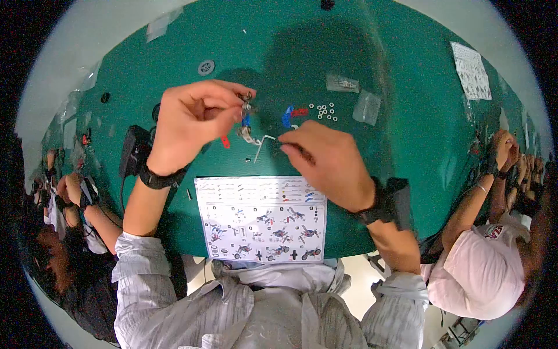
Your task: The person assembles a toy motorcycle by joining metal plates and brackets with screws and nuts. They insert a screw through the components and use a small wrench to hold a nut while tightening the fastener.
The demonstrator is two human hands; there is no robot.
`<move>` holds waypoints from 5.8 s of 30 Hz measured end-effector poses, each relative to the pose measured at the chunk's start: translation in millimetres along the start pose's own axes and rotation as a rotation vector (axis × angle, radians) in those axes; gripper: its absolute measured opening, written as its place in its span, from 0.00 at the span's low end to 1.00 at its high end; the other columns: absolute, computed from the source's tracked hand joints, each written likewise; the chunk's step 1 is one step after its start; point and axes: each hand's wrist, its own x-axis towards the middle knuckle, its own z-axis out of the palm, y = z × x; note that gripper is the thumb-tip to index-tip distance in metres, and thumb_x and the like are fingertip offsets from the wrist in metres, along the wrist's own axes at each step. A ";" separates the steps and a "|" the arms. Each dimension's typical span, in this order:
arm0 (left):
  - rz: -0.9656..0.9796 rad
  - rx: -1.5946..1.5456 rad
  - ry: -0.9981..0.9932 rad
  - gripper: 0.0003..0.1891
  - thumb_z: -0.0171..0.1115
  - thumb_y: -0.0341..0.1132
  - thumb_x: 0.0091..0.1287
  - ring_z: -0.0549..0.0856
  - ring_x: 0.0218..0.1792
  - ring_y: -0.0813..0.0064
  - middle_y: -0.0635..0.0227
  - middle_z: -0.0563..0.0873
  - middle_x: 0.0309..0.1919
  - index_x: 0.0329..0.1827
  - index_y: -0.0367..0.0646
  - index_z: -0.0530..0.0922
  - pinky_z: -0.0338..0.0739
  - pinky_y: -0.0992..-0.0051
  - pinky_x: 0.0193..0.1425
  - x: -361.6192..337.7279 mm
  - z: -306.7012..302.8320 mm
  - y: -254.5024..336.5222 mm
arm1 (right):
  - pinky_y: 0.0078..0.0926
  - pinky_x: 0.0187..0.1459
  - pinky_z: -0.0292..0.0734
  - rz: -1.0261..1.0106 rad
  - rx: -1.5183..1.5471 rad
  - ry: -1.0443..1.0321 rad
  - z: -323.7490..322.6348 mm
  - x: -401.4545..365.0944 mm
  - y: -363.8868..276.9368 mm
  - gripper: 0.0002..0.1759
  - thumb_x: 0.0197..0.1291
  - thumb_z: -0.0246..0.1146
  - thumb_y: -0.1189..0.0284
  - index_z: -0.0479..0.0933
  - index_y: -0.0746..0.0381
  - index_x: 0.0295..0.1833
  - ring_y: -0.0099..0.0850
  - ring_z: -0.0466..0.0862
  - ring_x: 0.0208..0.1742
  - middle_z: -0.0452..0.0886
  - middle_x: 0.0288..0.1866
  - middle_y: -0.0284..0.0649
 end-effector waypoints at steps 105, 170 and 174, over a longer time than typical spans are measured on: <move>0.211 0.026 -0.004 0.10 0.71 0.15 0.58 0.89 0.45 0.76 0.51 0.88 0.53 0.42 0.33 0.86 0.85 0.78 0.47 -5.9 17.3 -18.6 | 0.20 0.33 0.83 0.153 0.453 0.236 -2.5 14.3 -19.9 0.11 0.67 0.69 0.77 0.83 0.68 0.53 0.24 0.86 0.35 0.86 0.40 0.41; 0.074 -0.005 -0.178 0.17 0.58 0.32 0.76 0.81 0.59 0.71 0.58 0.83 0.58 0.64 0.34 0.78 0.74 0.68 0.65 -13.5 26.1 -4.9 | 0.33 0.42 0.82 -0.333 -0.039 0.335 -6.5 14.0 -16.4 0.12 0.54 0.74 0.83 0.83 0.65 0.45 0.40 0.86 0.40 0.86 0.42 0.44; 0.182 0.270 -0.306 0.16 0.49 0.36 0.78 0.80 0.57 0.62 0.55 0.81 0.52 0.59 0.32 0.77 0.72 0.64 0.63 -11.4 17.6 -12.6 | 0.33 0.39 0.82 -0.414 -0.078 0.349 -4.4 14.1 -16.5 0.14 0.53 0.74 0.83 0.83 0.65 0.46 0.40 0.86 0.39 0.86 0.42 0.45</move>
